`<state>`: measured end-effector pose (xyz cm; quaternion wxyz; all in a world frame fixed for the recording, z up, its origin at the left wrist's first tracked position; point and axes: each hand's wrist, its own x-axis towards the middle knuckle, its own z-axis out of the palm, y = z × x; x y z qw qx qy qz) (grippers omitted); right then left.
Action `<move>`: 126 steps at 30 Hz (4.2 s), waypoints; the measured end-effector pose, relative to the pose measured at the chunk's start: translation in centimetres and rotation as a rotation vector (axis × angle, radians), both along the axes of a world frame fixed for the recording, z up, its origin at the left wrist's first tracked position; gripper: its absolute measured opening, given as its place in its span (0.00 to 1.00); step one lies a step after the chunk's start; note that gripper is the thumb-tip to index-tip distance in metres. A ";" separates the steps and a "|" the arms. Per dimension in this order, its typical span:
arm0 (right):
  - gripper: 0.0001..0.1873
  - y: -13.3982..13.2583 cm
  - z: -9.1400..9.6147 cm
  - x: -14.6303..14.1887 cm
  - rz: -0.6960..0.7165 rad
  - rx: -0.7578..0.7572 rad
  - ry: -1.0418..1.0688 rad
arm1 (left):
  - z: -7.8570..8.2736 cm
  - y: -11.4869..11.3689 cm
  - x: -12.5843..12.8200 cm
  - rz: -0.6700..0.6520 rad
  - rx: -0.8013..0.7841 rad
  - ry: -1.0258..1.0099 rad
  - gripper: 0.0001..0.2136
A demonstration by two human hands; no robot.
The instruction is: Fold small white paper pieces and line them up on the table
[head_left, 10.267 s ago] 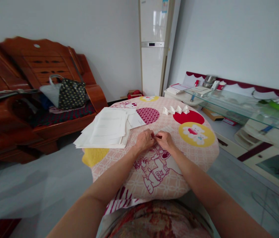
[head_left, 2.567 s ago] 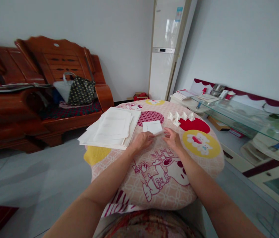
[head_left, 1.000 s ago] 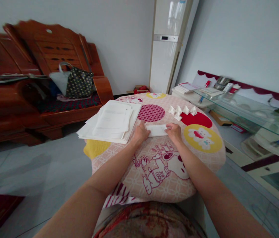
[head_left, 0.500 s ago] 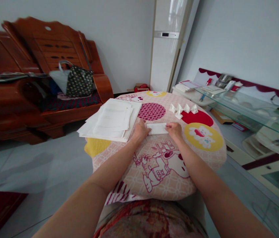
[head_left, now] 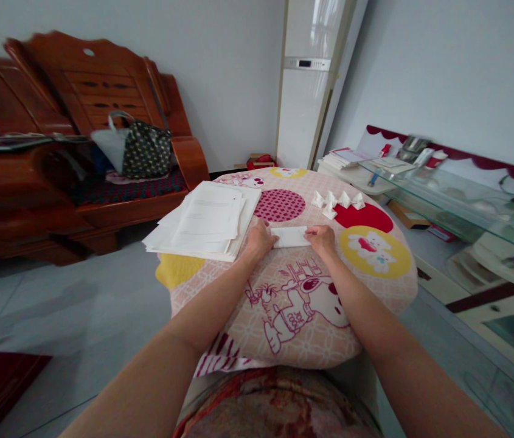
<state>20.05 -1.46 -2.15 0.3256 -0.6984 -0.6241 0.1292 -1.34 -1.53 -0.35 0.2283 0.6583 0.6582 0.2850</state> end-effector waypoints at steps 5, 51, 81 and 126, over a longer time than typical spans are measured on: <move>0.09 0.1 -0.1 0.1 -0.003 -0.002 -0.004 | 0.0 0.1 0.0 0.007 -0.001 0.041 0.21; 0.12 -2.1 3.1 -3.4 0.193 -0.124 -0.273 | -1.5 0.4 1.5 -0.542 0.251 0.286 0.17; 0.10 -2.9 3.8 0.4 -0.079 -0.183 -0.190 | -1.6 0.1 1.8 -0.476 0.225 0.247 0.17; 0.21 -5.1 1.3 -6.5 0.504 0.015 -0.773 | -0.7 0.2 -2.0 -0.567 0.236 0.237 0.25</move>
